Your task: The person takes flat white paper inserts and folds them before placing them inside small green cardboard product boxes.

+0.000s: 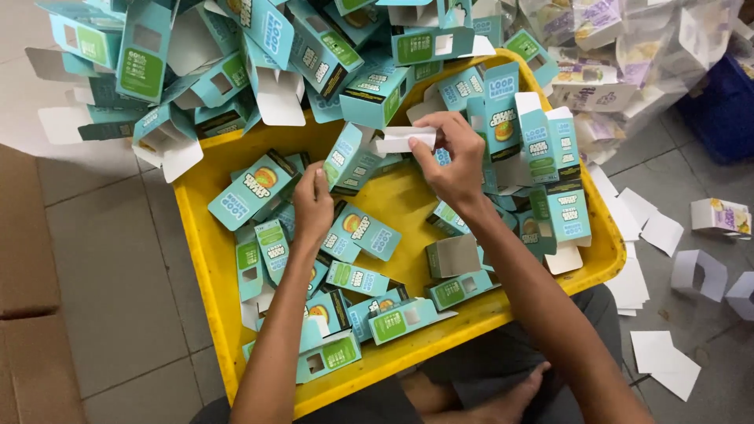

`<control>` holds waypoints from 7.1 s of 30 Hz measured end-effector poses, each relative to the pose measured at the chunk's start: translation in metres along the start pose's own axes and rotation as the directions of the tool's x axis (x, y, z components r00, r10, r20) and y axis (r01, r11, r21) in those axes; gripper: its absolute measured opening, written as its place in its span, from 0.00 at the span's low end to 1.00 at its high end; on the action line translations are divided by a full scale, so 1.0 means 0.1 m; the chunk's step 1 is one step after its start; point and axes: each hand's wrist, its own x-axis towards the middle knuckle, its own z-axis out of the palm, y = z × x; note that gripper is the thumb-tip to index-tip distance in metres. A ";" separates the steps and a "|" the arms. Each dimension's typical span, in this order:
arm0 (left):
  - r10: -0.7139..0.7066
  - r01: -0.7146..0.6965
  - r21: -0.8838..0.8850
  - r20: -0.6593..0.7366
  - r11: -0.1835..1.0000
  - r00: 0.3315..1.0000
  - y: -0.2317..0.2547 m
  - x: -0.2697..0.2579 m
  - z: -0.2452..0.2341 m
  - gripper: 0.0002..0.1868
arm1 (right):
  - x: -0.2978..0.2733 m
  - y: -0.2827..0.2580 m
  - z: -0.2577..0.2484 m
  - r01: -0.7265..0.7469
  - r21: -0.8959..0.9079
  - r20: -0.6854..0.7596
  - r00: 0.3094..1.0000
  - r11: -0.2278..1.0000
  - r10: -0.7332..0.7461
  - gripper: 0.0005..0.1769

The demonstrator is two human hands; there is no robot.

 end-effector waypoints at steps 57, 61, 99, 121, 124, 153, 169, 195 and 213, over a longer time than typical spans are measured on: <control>0.128 -0.129 -0.188 -0.021 0.974 0.992 0.34 -0.26 0.38 0.17 | -0.31 0.49 0.29 -0.517 0.028 0.462 0.766 0.856 0.447 0.20; 0.127 -0.139 -0.224 -0.067 0.965 0.990 0.24 -0.17 0.30 0.17 | -0.19 0.21 0.21 -0.722 0.381 0.614 0.665 0.578 0.425 0.33; 0.357 -0.381 -0.166 -0.158 0.909 0.921 0.89 -0.23 -0.11 0.20 | 0.03 -1.25 0.19 -0.303 0.040 0.292 0.915 0.952 0.279 0.16; 0.650 -0.592 0.384 -0.030 0.709 0.759 0.70 -0.13 -0.28 0.10 | 2.42 -1.55 0.73 0.495 -0.491 0.217 0.866 0.717 -0.450 0.41; 0.695 -0.625 0.387 -0.058 0.678 0.717 0.70 -0.10 -0.23 0.06 | 1.58 -1.84 0.02 0.503 -0.278 0.207 0.863 0.818 -0.461 0.23; -0.148 -0.286 0.778 0.434 0.560 0.889 -0.41 -0.14 0.08 0.46 | -3.03 1.31 -3.21 -0.921 -0.355 -0.649 0.368 0.163 0.666 0.41; -0.024 -0.590 0.687 0.660 0.425 0.751 -0.52 -0.35 0.44 0.32 | -2.15 0.15 -3.25 -0.609 0.291 -0.370 0.639 0.738 0.674 0.30; 0.185 -0.314 0.104 0.621 0.944 0.762 0.51 -0.19 0.08 0.28 | -0.34 0.46 -0.13 -0.549 0.279 0.374 0.818 0.788 0.437 0.20; 0.202 -0.284 0.061 0.564 0.957 0.801 0.51 -0.21 0.08 0.25 | -0.29 0.09 -0.04 0.219 -0.153 0.260 0.950 0.964 -0.175 0.21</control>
